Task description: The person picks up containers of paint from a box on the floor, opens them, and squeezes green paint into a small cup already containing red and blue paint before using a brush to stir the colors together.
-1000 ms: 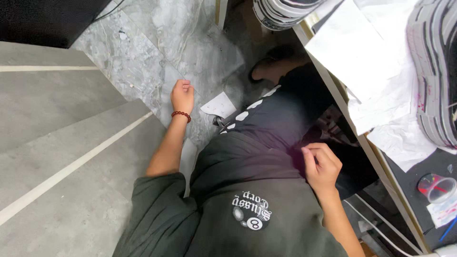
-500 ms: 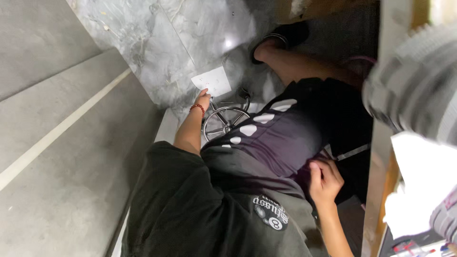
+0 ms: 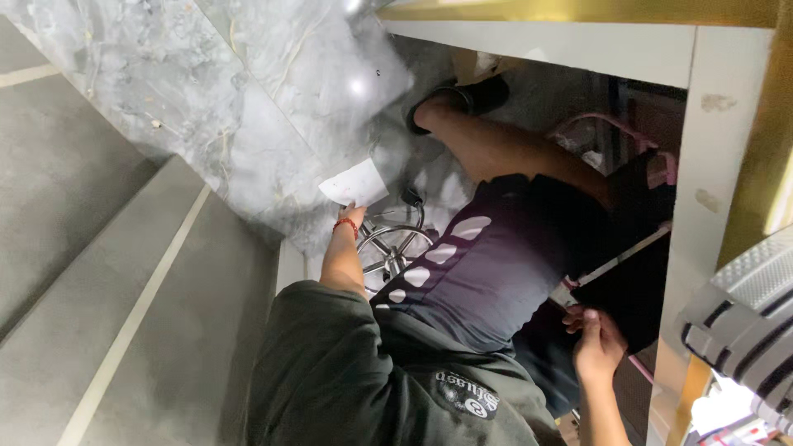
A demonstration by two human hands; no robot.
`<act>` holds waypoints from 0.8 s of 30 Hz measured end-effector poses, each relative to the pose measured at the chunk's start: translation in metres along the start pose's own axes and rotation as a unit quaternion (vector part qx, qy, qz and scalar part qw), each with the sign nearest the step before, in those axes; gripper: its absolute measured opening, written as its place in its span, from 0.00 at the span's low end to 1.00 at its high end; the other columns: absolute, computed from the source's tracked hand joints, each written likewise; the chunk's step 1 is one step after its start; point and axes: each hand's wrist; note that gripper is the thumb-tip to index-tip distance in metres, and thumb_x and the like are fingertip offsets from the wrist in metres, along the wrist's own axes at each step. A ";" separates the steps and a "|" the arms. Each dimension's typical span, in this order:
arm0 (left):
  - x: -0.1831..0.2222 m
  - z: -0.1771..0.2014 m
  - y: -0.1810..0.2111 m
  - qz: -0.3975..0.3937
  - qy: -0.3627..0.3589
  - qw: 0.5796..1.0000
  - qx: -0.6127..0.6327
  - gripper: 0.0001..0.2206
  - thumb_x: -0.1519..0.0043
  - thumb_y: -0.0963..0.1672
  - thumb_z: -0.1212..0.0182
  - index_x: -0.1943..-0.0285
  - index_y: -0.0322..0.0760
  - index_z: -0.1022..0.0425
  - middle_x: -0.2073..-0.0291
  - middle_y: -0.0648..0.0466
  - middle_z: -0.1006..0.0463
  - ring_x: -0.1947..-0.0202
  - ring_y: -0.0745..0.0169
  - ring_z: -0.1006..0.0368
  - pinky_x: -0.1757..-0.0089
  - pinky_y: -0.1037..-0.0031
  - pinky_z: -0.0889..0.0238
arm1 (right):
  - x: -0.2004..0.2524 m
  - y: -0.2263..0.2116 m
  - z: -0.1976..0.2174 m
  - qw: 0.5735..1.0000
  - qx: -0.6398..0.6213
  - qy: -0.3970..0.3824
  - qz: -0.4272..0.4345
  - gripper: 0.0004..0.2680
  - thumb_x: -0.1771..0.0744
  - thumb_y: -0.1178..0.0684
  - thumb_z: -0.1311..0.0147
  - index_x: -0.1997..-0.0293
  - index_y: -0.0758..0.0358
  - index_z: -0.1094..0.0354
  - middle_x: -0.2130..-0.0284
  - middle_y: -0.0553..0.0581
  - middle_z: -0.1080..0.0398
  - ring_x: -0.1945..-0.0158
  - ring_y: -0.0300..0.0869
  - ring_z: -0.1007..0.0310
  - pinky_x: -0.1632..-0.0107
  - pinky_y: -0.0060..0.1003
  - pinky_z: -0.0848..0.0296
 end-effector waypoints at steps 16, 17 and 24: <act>-0.050 0.012 -0.071 -0.164 0.016 0.794 0.585 0.10 0.40 0.39 0.36 0.51 0.27 0.22 0.55 0.47 0.21 0.52 0.59 0.27 0.47 0.67 0.37 | 0.003 -0.037 -0.021 0.999 0.017 -0.001 -0.028 0.12 0.25 0.51 0.52 0.57 0.73 0.29 0.63 0.62 0.25 0.64 0.41 0.27 0.60 0.34 0.28; -0.061 0.019 -0.086 -0.213 -0.012 0.767 0.605 0.07 0.39 0.37 0.37 0.54 0.27 0.21 0.57 0.49 0.20 0.54 0.61 0.27 0.49 0.68 0.37 | 0.011 -0.049 -0.028 0.999 0.046 0.013 0.010 0.11 0.25 0.53 0.51 0.57 0.74 0.29 0.63 0.62 0.25 0.65 0.41 0.27 0.59 0.33 0.28; 0.072 0.136 -0.028 -0.427 -0.268 0.699 0.507 0.11 0.42 0.36 0.36 0.60 0.37 0.37 0.57 0.49 0.25 0.52 0.59 0.26 0.48 0.68 0.33 | 0.033 -0.189 -0.102 0.942 0.020 0.005 0.334 0.04 0.32 0.62 0.47 0.57 0.72 0.27 0.58 0.62 0.25 0.56 0.48 0.23 0.48 0.36 0.26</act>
Point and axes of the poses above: each hand's wrist, its own x-axis away from the middle knuckle, its own z-axis out of the back of the hand, y = z × x
